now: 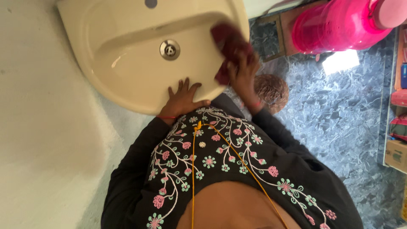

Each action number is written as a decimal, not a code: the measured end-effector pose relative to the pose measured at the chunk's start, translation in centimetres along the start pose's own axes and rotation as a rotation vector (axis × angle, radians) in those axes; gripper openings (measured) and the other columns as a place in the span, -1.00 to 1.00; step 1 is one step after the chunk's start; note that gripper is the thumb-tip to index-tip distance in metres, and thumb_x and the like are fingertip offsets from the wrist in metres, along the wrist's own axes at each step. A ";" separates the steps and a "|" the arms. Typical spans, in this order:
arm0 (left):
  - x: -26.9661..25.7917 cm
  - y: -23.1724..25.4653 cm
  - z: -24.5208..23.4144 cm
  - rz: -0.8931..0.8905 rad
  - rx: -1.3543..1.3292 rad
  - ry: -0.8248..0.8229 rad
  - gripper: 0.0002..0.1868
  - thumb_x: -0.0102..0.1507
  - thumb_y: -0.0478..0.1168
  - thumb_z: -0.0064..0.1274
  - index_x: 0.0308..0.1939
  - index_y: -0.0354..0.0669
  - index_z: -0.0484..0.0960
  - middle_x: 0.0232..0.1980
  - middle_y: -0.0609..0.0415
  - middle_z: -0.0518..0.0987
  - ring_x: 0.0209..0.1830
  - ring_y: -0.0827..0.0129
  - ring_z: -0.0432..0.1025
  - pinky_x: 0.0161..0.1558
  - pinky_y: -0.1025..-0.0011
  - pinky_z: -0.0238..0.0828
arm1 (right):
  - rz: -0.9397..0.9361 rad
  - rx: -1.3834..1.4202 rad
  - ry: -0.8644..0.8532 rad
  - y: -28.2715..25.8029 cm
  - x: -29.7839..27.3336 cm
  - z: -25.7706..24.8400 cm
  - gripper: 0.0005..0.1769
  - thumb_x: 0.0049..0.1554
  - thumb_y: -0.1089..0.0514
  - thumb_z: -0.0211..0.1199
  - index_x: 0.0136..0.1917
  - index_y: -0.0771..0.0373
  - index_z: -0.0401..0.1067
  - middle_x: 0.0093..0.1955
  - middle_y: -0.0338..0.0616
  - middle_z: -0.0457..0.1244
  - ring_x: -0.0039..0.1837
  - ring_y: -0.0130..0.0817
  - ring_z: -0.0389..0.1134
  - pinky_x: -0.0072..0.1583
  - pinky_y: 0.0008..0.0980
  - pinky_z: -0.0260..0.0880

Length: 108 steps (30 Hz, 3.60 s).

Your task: The person wipes the interior and rim of a wall-mounted white sink using a maroon cloth. They repeatedly rub the basin, drain area, and edges with their right hand while stabilizing with the left hand.

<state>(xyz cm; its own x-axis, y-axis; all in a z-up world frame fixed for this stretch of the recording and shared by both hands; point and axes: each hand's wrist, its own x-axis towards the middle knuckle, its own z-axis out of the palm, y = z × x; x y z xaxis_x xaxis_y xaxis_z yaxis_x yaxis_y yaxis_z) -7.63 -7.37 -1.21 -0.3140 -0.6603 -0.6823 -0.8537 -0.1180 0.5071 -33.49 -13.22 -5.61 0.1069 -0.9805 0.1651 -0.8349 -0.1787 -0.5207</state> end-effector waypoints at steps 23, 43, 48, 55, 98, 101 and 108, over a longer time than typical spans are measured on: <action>0.3 0.9 -1.2 -0.049 0.028 -0.145 0.19 0.05 0.72 -0.33 0.63 0.27 -0.02 0.66 -0.38 -0.23 0.64 -0.43 -0.37 0.31 -0.69 -0.43 | -0.247 -0.040 -0.289 -0.1 24.7 2.0 -0.64 0.42 -0.17 0.28 0.40 -0.10 0.38 0.30 -0.16 0.25 0.35 -0.02 0.28 0.24 0.02 0.39; 0.5 0.1 0.1 0.052 0.104 0.020 0.13 0.11 0.71 -0.28 0.58 0.17 0.15 0.64 -0.11 0.09 0.57 -0.22 0.04 0.41 -0.32 0.01 | -0.105 -0.331 -0.111 -5.4 1.4 -4.2 -0.45 0.20 0.06 0.22 0.43 0.22 0.40 0.37 0.36 0.13 0.22 0.23 0.20 0.08 0.01 0.41; -0.9 0.2 1.3 0.035 0.138 0.073 0.01 0.20 0.53 -0.10 0.47 -0.11 0.28 0.48 -0.10 0.32 0.41 -0.12 0.28 0.20 -0.27 0.27 | -0.369 -0.631 -0.091 -10.7 -1.7 -5.0 -0.52 0.12 -0.14 0.21 0.12 0.24 0.53 0.24 0.13 0.27 0.26 0.21 0.24 0.08 0.18 0.30; -4.4 -8.2 -2.4 0.213 -0.146 0.019 -0.51 0.19 0.07 0.17 0.07 -0.15 0.66 0.06 -0.11 0.68 0.07 0.01 0.57 0.13 0.14 0.48 | -0.458 -0.309 -0.882 -17.8 -1.1 -0.7 -0.62 0.23 -0.15 0.12 0.00 0.13 0.57 0.02 0.04 0.40 0.16 0.10 0.39 0.10 0.23 0.37; -5.8 -14.6 -5.3 -0.461 0.061 1.040 -0.07 0.43 0.49 -0.52 0.66 -0.05 0.09 0.72 -0.01 0.07 0.73 -0.11 -0.28 0.57 -0.30 -0.34 | -0.703 -0.001 -0.748 -24.9 7.2 19.4 -0.17 0.11 -0.19 0.20 0.54 0.20 0.21 0.57 0.16 -0.07 0.52 0.25 -0.08 0.27 0.36 0.19; -5.9 -14.1 -5.5 -0.470 0.050 1.023 -0.09 0.43 0.48 -0.49 0.65 -0.02 0.13 0.71 0.00 0.06 0.72 -0.13 -0.29 0.56 -0.31 -0.33 | -0.796 -0.405 -0.707 -18.7 9.3 20.5 -0.42 0.10 -0.04 0.16 0.35 0.22 0.44 0.51 0.11 0.04 0.53 0.25 -0.06 0.32 0.23 0.20; -6.0 -14.7 -4.8 -0.336 -0.095 1.278 -0.16 0.44 0.46 -0.47 0.62 0.06 0.23 0.71 -0.19 -0.04 0.75 -0.09 -0.15 0.63 -0.20 -0.17 | -0.367 -0.753 -0.724 -6.1 12.6 9.9 -0.53 0.13 -0.19 0.16 0.18 0.03 0.61 0.47 -0.08 0.14 0.48 0.14 0.00 0.37 0.55 -0.08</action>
<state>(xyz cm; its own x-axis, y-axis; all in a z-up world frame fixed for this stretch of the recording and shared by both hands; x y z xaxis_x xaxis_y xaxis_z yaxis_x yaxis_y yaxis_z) 8.80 -5.27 -2.03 0.5600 -0.8117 0.1658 -0.7640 -0.4286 0.4823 -21.66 -25.34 -8.67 0.5009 -0.7385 -0.4514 -0.7763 -0.6139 0.1429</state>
